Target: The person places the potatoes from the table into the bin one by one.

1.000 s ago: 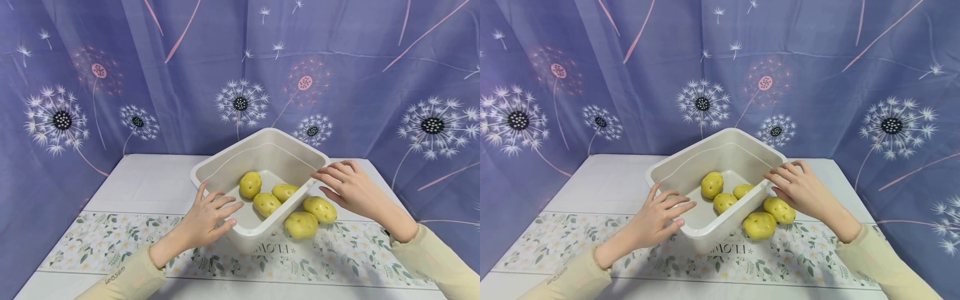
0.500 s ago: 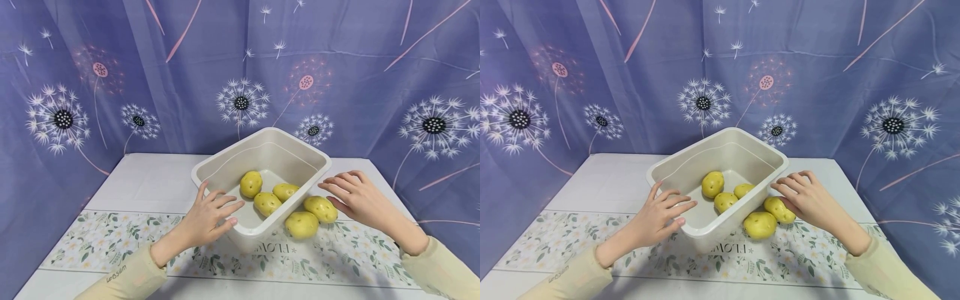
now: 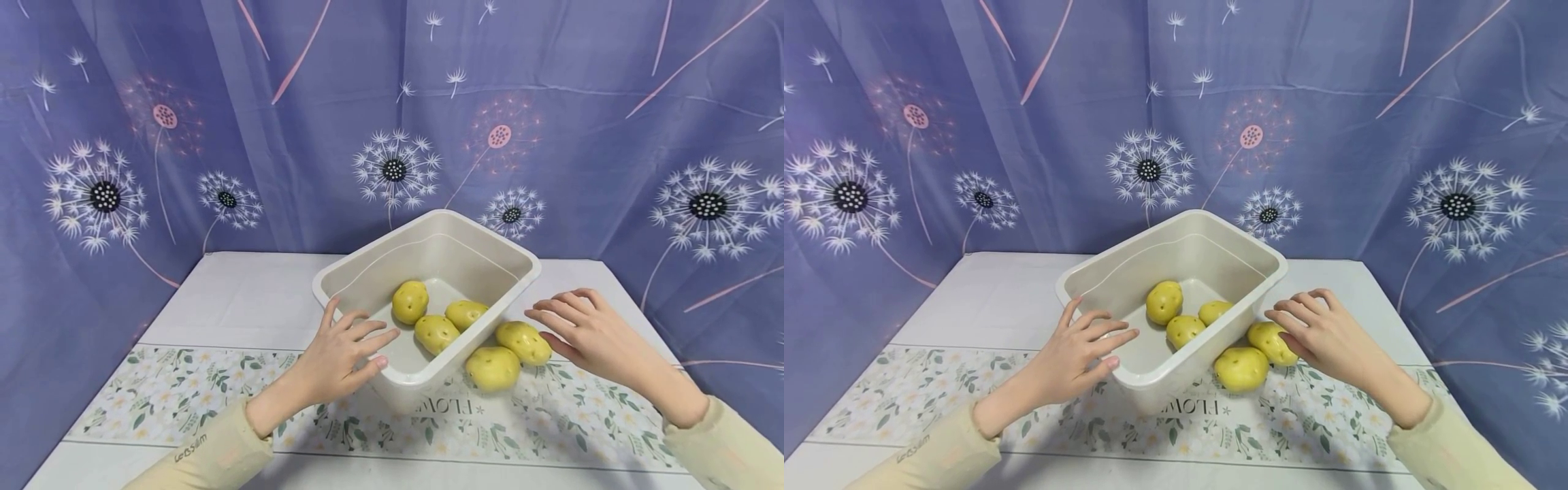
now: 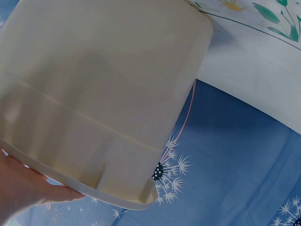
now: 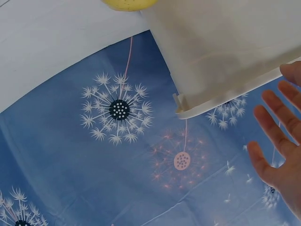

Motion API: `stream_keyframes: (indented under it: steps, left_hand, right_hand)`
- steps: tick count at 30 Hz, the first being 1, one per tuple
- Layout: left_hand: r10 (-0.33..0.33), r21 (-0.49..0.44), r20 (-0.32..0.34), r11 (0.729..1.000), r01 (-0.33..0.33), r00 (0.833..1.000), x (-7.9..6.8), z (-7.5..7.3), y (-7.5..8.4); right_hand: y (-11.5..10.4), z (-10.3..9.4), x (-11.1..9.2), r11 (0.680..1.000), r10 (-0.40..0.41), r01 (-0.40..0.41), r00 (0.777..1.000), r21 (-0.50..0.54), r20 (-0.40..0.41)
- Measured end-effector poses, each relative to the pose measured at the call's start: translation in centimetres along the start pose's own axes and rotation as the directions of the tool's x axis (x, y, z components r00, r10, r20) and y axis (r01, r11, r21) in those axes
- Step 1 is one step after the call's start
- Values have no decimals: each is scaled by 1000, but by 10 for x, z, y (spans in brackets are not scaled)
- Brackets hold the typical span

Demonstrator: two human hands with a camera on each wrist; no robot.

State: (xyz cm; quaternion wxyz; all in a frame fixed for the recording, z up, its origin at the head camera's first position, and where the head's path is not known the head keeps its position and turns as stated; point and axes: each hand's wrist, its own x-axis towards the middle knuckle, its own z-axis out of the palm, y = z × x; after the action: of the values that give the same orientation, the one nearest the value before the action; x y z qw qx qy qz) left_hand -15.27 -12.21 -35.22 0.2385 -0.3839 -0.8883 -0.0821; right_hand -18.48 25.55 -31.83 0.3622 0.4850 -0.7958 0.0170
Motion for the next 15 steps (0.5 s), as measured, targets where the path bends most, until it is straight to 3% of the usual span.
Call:
stream_keyframes:
  steps: [8,15]
  left_hand:
    - [3,-3,-3,1000,-3,1000,0,0,0]
    - [6,3,-12,1000,-6,1000,-1,0,0]
  right_hand:
    - [0,-1,-9,1000,12,-11,999,-17,40]
    - [-1,4,-20,998,50,-44,988,-42,146]
